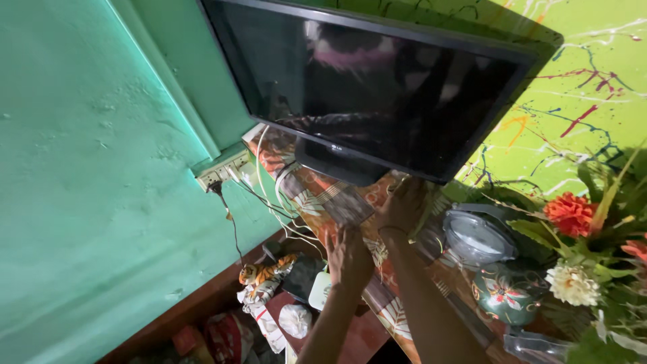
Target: The person wipes a small table, then moves to a bed to fold a sheet and blanket. They then dip a cloth into a bucket of water, wring it out, and proceed to wipe a wooden chair, a shelf with decorative items, and a television screen.
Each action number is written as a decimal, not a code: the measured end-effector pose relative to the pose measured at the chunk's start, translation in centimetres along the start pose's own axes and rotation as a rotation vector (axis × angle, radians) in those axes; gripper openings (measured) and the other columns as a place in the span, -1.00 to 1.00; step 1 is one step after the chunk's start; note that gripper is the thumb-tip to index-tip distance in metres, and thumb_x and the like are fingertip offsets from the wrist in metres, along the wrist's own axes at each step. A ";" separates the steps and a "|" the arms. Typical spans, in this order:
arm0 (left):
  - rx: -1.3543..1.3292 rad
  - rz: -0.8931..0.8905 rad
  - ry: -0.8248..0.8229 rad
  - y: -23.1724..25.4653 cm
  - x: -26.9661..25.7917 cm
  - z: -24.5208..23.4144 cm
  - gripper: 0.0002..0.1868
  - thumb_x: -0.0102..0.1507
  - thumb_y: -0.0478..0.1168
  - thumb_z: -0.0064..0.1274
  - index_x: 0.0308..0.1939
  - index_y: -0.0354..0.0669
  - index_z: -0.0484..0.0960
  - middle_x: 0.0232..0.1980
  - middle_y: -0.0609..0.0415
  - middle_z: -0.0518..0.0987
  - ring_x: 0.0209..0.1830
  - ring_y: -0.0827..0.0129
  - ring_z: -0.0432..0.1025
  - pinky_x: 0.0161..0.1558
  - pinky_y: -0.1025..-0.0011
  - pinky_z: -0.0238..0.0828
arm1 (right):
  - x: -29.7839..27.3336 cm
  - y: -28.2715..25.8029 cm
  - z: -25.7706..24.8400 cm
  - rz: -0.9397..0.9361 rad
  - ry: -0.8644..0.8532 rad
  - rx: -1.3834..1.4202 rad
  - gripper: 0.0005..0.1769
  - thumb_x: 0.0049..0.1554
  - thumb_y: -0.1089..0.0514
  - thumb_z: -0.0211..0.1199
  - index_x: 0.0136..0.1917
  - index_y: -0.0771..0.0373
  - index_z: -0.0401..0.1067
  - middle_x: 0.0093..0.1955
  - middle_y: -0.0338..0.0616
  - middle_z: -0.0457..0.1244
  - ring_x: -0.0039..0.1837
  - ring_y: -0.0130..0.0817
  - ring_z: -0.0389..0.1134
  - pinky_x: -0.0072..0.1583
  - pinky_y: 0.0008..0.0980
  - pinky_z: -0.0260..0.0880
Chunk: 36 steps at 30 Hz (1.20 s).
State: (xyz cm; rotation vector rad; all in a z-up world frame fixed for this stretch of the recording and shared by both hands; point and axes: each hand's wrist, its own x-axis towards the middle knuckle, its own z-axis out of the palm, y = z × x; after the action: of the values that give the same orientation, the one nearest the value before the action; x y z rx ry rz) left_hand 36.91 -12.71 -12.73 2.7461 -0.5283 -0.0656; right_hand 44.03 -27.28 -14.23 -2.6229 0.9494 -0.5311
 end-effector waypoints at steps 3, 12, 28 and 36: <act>0.017 0.022 0.117 -0.7 2.2 -0.5 -0.32 0.20 -0.13 0.02 0.40 -0.22 0.32 0.54 -0.11 0.18 0.60 0.09 0.00 0.51 -0.20 -0.32 | 0.8 0.9 0.7 -0.204 0.270 -0.113 -0.03 -0.02 0.00 0.35 0.58 0.29 0.11 0.60 0.08 0.04 0.62 0.01 0.02 0.53 -0.10 0.01; 0.037 0.037 0.180 -2.4 10.3 0.0 -0.17 0.23 0.01 -0.04 0.52 -0.25 0.14 0.64 -0.09 0.01 0.62 0.18 -0.09 0.52 -0.05 -0.33 | 2.8 0.6 0.8 -0.340 0.035 0.035 -0.48 0.08 0.20 0.22 0.32 0.14 0.30 0.18 -0.11 0.34 0.28 -0.04 0.34 0.36 -0.06 0.25; -0.063 0.117 0.355 -2.6 10.3 0.7 -0.18 0.32 0.13 -0.17 0.52 -0.36 0.15 0.60 -0.18 0.13 0.62 0.10 -0.01 0.54 0.08 -0.22 | 1.8 0.3 -0.9 -0.433 0.049 0.181 0.15 -0.16 0.17 0.51 0.61 0.27 0.04 0.50 0.15 0.15 0.41 0.16 0.19 0.39 -0.05 0.21; -0.101 0.096 0.317 -2.3 10.2 -0.2 -0.18 0.36 0.18 -0.22 0.51 -0.36 0.14 0.59 -0.18 0.13 0.62 0.11 -0.02 0.54 0.09 -0.23 | 2.8 0.7 0.1 -0.735 0.188 0.134 0.05 -0.11 0.20 0.40 0.58 0.36 0.06 0.55 0.24 0.09 0.53 0.14 0.15 0.46 0.09 0.09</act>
State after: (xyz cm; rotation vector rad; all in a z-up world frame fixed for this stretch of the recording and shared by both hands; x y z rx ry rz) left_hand 47.19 -14.43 -13.14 2.5588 -0.5488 0.3512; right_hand 45.70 -29.62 -13.97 -2.7684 -0.0573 -0.9765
